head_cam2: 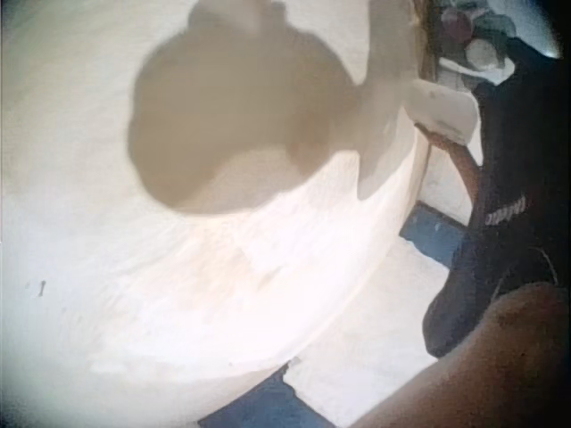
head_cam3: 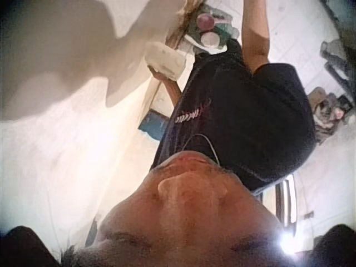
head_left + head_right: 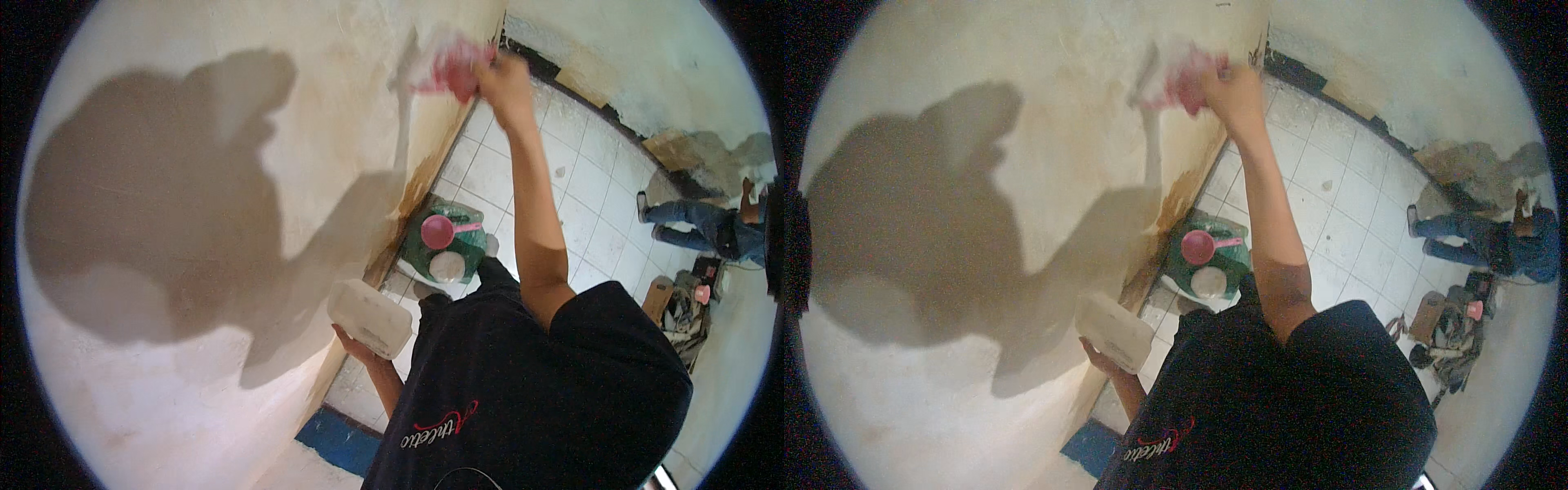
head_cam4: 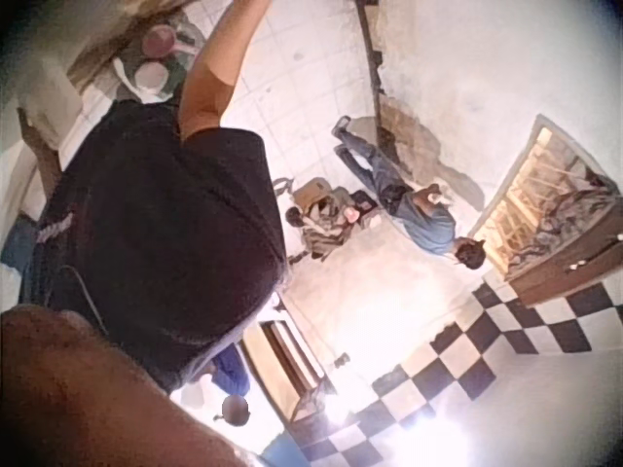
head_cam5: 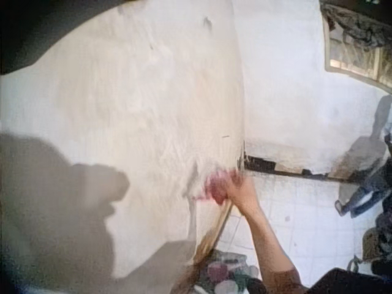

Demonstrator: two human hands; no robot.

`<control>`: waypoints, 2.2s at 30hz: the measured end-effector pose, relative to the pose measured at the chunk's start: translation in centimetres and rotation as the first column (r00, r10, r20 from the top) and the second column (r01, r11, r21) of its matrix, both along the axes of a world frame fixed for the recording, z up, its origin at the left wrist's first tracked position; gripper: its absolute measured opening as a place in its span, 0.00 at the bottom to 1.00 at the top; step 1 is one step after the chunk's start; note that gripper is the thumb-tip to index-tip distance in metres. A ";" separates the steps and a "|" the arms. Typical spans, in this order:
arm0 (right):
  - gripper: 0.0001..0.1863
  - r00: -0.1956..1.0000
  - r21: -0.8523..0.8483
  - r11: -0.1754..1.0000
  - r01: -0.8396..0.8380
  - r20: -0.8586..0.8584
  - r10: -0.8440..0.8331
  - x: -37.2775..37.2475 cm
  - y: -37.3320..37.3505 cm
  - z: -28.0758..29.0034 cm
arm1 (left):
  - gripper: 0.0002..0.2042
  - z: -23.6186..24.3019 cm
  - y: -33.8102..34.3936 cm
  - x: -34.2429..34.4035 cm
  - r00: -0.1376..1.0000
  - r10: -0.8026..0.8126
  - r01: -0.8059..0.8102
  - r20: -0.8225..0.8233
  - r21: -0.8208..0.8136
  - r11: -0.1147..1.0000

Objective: The person applies wall putty to an indoor wall. Using a scraper, they spread the white substance across the wall surface in several patches, repeatedly scooping more material from a container held in their left hand.

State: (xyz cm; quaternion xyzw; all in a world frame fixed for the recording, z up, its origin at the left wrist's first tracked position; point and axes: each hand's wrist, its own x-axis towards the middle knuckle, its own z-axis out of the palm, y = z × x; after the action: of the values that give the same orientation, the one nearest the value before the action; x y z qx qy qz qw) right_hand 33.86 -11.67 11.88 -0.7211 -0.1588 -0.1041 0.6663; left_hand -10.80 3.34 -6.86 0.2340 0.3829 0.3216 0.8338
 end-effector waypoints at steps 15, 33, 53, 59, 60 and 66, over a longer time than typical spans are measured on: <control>0.12 0.885 0.008 0.973 -0.232 -0.413 0.215 5.4 3.8 -8.7 | 0.37 -0.7 -10.1 -3.3 0.981 0.100 -0.092 -0.167 0.055 0.994; 0.13 0.905 -0.034 0.946 -0.322 -0.302 0.298 -1.9 -13.4 -1.6 | 0.31 1.7 -10.7 -0.3 0.995 0.093 -0.088 0.022 -0.170 0.982; 0.07 0.613 -0.807 0.480 0.344 0.580 0.537 6.5 -14.0 3.8 | 0.31 1.8 -14.4 4.1 0.993 0.100 -0.087 0.067 -0.172 0.981; 0.04 0.622 -0.806 0.553 0.212 0.547 0.560 4.8 -11.2 8.1 | 0.31 0.6 -13.1 3.6 0.988 0.078 -0.061 0.131 -0.130 0.990; 0.06 0.608 -0.793 0.588 0.160 0.549 0.574 4.5 -10.4 8.0 | 0.31 -0.1 -12.9 3.6 0.988 0.079 -0.062 0.131 -0.131 0.989; 0.09 0.497 -0.810 0.569 -0.142 0.439 0.748 4.0 -4.1 1.6 | 0.31 0.8 -11.8 4.1 0.968 0.127 -0.082 0.215 -0.205 0.975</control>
State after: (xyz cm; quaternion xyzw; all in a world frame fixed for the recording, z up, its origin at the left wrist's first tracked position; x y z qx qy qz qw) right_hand 37.81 -15.75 13.51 -0.7214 -0.6428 -0.1319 0.2215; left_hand -6.67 -8.51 -6.06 0.0923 0.3266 0.3509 0.8728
